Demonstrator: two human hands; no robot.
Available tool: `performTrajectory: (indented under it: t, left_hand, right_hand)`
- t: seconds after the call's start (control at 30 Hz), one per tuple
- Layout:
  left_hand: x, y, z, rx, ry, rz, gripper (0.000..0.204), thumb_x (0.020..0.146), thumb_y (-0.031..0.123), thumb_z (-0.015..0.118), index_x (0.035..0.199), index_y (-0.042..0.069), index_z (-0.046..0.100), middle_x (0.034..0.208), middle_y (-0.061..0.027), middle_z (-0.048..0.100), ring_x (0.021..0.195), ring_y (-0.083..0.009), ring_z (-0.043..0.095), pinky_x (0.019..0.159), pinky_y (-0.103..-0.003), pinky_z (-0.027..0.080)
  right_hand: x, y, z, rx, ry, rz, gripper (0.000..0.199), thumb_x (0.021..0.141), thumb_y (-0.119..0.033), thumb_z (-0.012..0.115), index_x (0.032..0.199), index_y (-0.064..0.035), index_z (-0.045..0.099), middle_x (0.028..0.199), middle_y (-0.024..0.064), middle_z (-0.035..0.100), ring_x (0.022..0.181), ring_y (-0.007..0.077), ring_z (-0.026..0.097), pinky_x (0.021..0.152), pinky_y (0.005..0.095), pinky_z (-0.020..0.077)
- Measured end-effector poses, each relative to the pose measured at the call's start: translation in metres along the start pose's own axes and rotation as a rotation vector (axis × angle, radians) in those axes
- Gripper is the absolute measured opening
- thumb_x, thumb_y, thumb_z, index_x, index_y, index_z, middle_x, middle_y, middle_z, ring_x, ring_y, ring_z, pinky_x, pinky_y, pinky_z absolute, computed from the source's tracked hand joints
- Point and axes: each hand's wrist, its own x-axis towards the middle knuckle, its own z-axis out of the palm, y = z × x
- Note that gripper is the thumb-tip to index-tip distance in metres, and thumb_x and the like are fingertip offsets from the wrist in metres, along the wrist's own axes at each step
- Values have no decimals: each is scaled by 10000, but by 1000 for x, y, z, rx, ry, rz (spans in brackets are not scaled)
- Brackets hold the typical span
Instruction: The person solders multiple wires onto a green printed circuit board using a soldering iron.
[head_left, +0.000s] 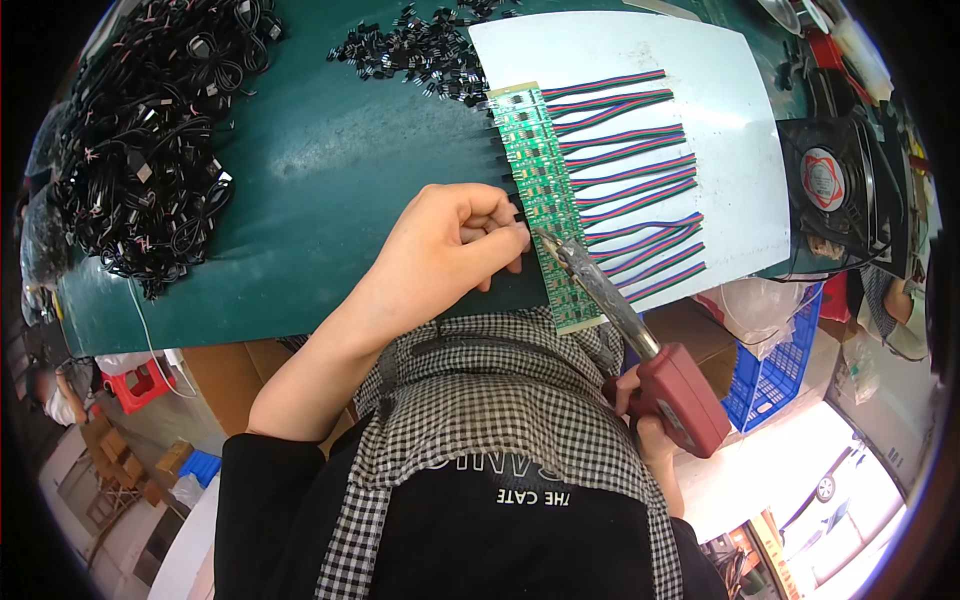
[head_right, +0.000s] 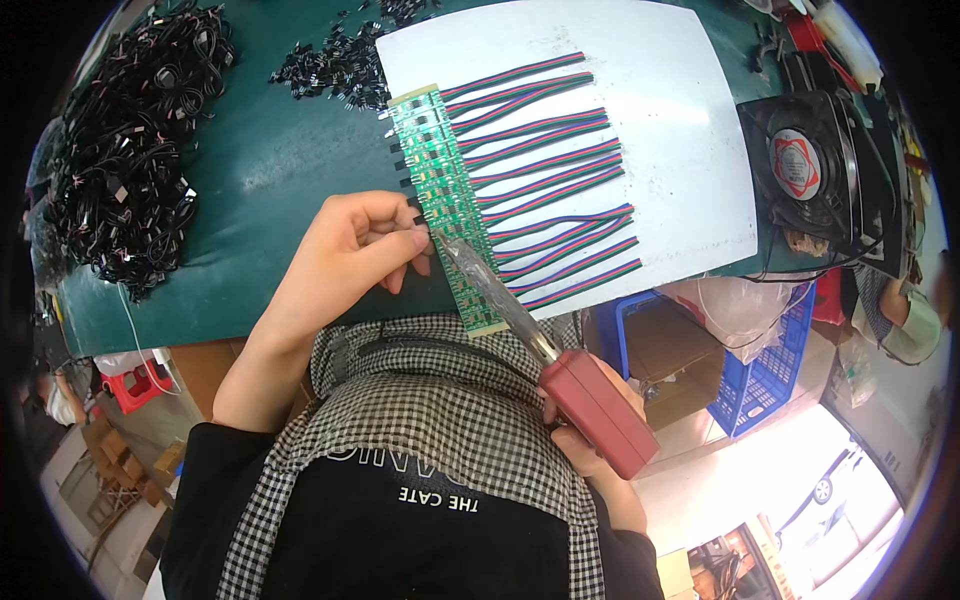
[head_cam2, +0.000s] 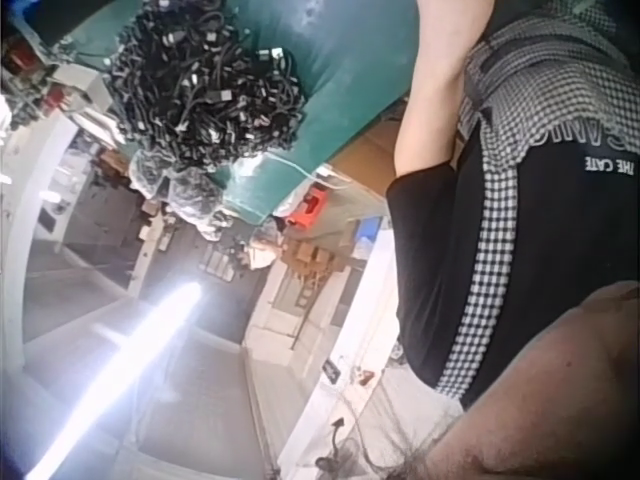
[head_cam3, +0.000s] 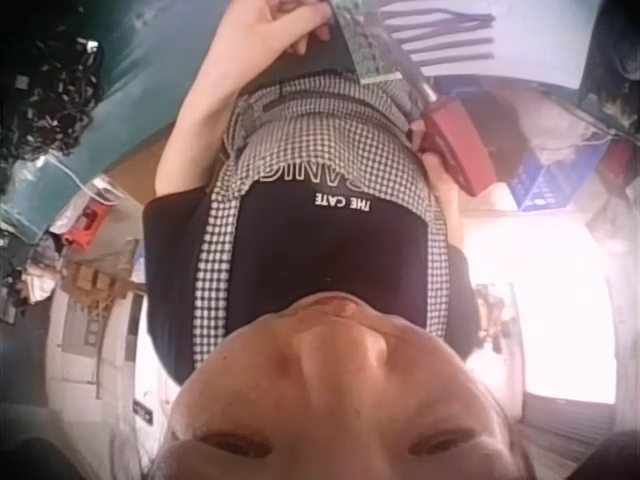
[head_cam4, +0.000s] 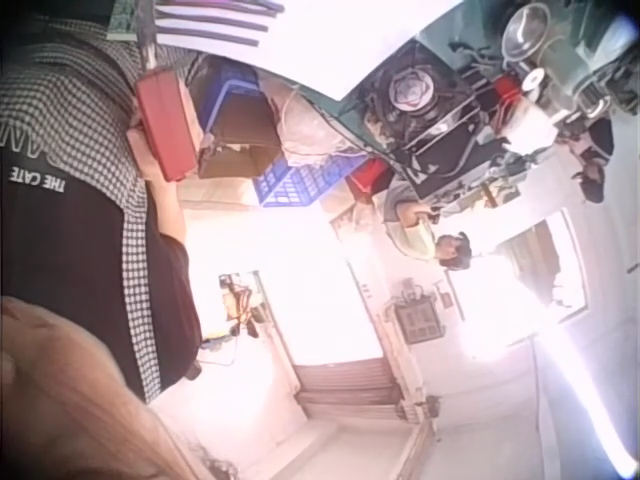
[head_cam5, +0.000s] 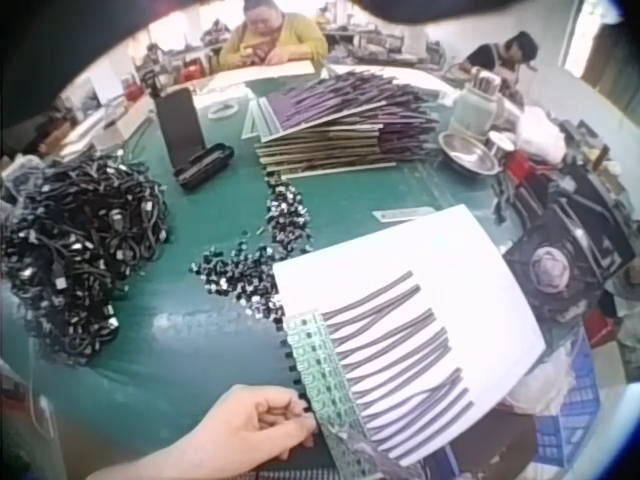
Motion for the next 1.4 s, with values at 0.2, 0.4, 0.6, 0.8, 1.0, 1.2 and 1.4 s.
performTrajectory:
  t: [0.2, 0.4, 0.6, 0.8, 1.0, 1.2, 1.4]
  left_hand:
    - [0, -3, 0, -10, -3, -9, 149, 844, 92, 545, 726, 3, 557, 679, -38, 592, 523, -36, 484, 491, -177, 396]
    - [-1, -3, 0, -21, -1, -10, 147, 847, 85, 537, 729, 1, 557, 681, -41, 592, 532, -44, 491, 500, -181, 401]
    - [0, -3, -1, -16, -2, -9, 148, 848, 81, 533, 727, -2, 554, 686, -42, 591, 541, -48, 494, 514, -185, 407]
    - [-1, -2, 1, -28, 4, 1, 144, 845, 73, 533, 727, -8, 552, 686, -44, 590, 545, -54, 500, 516, -189, 408]
    - [0, -3, 1, -37, 14, 23, 133, 812, 73, 542, 724, -27, 538, 653, -53, 594, 548, -60, 535, 493, -199, 433]
    - [-1, -2, 1, -26, 6, 0, 143, 846, 76, 532, 734, -10, 555, 683, -49, 589, 550, -58, 507, 520, -191, 415]
    - [0, -1, 1, -28, 6, 9, 133, 813, 70, 540, 730, -34, 534, 661, -49, 584, 574, -67, 552, 503, -205, 447]
  right_hand:
    - [-1, 0, -1, 14, -16, 10, 679, 653, -447, 738, 1061, 57, 537, 710, 25, 588, 586, 95, 542, 545, 198, 408]
    - [-1, -2, -2, -26, -40, 17, 616, 654, -473, 718, 993, 21, 575, 655, 3, 572, 580, 95, 541, 540, 204, 402]
    - [-2, -4, 0, -76, -12, 16, 496, 645, -409, 691, 945, -25, 604, 648, -14, 572, 587, 92, 544, 552, 209, 403]
    - [0, -8, 1, -80, -16, 69, 492, 648, -418, 677, 939, -28, 610, 633, -15, 557, 582, 95, 540, 549, 211, 399]
    - [-1, -4, 0, -69, -10, 18, 420, 645, -334, 666, 923, -25, 609, 632, -15, 556, 575, 88, 535, 536, 207, 392]
    - [0, -7, 2, -45, 12, 51, 372, 638, -242, 643, 928, -14, 602, 625, -8, 564, 570, 87, 537, 533, 200, 393]
    - [0, -3, 2, -16, 18, 2, 385, 668, -276, 659, 925, 4, 598, 615, -4, 560, 560, 88, 531, 525, 199, 385]
